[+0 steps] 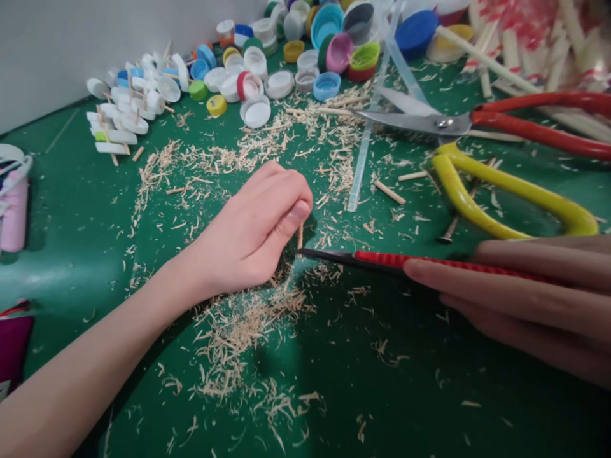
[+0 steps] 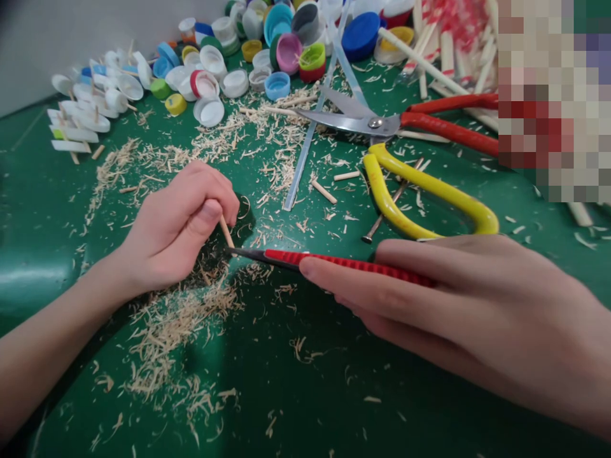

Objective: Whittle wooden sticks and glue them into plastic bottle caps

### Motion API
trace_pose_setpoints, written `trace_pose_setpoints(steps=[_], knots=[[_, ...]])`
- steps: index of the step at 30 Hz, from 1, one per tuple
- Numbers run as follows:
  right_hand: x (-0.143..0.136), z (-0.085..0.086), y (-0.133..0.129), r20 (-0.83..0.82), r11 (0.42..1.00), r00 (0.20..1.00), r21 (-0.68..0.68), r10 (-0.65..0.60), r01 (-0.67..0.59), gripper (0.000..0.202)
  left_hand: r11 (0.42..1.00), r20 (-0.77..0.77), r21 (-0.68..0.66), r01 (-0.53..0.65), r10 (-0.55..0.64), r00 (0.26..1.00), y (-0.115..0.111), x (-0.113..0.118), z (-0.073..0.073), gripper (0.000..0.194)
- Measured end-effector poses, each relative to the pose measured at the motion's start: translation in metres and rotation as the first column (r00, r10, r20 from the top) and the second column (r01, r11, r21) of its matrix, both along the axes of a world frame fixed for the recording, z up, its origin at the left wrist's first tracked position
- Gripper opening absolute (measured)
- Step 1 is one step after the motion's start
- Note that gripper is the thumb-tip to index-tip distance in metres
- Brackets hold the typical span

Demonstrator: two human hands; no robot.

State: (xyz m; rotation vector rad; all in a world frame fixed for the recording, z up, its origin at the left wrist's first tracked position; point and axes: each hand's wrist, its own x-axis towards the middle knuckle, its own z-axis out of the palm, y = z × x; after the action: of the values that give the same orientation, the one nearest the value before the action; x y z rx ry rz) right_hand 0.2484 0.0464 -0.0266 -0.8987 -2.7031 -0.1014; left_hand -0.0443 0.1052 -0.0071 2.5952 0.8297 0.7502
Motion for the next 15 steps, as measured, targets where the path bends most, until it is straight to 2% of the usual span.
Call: trace_pose_setpoints(steps=[3, 11, 15], knots=[[0.0013, -0.0016, 0.0005, 0.021, 0.999, 0.999, 0.03, -0.045, 0.044, 0.048, 1.0, 0.012, 0.003, 0.009, -0.009, 1.0, 0.0004, 0.0, -0.0006, 0.023], [-0.0002, 0.0043, 0.0024, -0.031, 0.999, 0.999, -0.046, 0.02, -0.021, 0.05, 1.0, 0.01, -0.018, 0.003, -0.003, 1.0, -0.0003, 0.0006, 0.0009, 0.023], [-0.002, 0.0056, 0.0012, -0.027, 0.999, 0.999, -0.05, -0.021, 0.019, 0.05, 1.0, -0.015, -0.007, -0.017, 0.016, 1.0, -0.0012, 0.0012, 0.0018, 0.03]])
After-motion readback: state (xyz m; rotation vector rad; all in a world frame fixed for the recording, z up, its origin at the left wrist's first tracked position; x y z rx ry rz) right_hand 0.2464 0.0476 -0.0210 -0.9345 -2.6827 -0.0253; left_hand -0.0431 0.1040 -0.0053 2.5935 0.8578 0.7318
